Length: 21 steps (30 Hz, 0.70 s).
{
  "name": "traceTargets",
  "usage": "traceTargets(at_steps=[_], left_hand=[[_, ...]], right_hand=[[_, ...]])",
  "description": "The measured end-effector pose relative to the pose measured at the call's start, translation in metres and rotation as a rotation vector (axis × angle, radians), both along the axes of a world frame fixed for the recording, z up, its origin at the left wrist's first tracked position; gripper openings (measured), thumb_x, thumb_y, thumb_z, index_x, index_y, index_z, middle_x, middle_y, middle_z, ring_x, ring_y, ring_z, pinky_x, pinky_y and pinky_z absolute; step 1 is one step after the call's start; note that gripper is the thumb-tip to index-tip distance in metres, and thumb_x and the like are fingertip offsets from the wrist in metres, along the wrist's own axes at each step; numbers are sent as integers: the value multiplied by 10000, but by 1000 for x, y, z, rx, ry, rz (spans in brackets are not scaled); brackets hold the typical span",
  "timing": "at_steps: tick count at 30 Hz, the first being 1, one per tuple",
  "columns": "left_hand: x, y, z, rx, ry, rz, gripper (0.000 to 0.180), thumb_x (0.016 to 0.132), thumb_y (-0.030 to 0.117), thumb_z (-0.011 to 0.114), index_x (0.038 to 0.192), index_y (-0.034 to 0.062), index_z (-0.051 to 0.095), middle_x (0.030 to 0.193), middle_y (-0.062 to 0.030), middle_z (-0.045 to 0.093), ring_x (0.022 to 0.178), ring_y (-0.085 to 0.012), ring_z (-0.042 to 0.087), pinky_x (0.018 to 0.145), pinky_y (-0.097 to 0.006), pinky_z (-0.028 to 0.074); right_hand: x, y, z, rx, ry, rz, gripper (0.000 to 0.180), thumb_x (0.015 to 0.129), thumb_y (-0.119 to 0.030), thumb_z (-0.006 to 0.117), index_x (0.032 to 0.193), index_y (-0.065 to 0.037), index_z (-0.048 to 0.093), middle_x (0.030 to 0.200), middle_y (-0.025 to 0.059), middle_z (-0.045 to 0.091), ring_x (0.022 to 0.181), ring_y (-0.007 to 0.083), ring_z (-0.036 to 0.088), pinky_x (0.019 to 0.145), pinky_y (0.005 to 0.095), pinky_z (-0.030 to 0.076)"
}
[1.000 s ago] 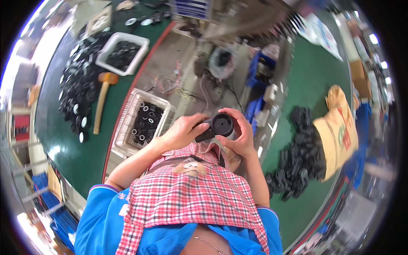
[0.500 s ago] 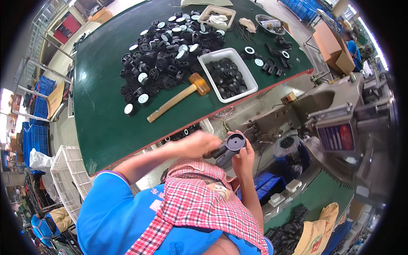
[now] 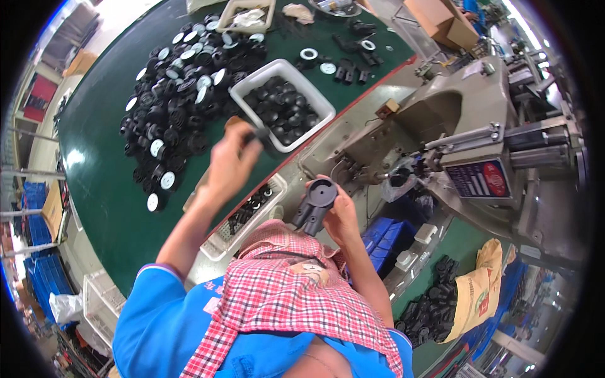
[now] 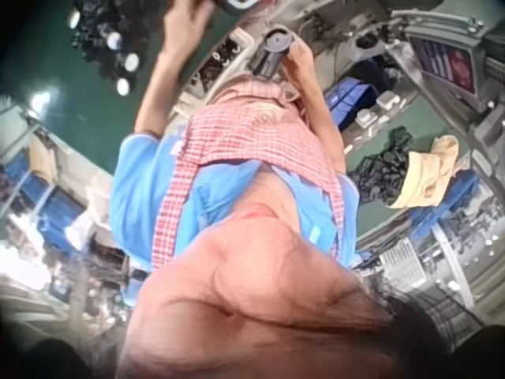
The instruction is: The person repeatedly picks black wheel components and white circular inserts from a table, places them into a press machine, and uses a rubber mallet to tap the assembly. Finished units are placed into a white tray. The person also moves a large bag of parts aside to access the workspace.
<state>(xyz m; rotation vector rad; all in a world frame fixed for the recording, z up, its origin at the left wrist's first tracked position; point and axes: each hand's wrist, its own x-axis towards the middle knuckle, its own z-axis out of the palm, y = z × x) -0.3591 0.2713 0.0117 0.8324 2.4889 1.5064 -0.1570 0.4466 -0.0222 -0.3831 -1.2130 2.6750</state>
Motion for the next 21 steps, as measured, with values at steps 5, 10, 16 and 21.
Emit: traceTargets(at_steps=[5,10,16,21], left_hand=[[61,50,7,369,305,-516,432,729,-46,754,1144,-41,633,1197,-198,664,1156,-365,632,995,-420,504],[77,60,5,398,262,-586,412,737,14,775,1123,-44,643,1202,-208,664,1192,-402,604,1015,-454,488],[108,78,-27,422,119,-649,416,890,152,694,1248,-15,565,1367,-214,556,1326,-377,494,1074,-455,419],[151,106,-15,567,-615,-472,590,953,305,641,1420,36,401,1432,-120,458,1348,-225,428,1127,-378,323]], right_hand=[[4,9,-10,-205,28,47,689,952,-366,643,1472,-8,366,1329,63,555,1190,167,566,998,335,474],[24,32,-7,-235,26,131,664,971,-367,614,1476,-20,358,1337,60,548,1203,171,558,1017,348,472],[47,52,6,30,22,59,619,994,-272,600,1500,-30,338,1381,76,522,1261,168,509,1054,343,440],[60,69,2,314,208,-89,594,989,-214,599,1500,-25,364,1414,93,514,1284,190,479,1109,333,337]])
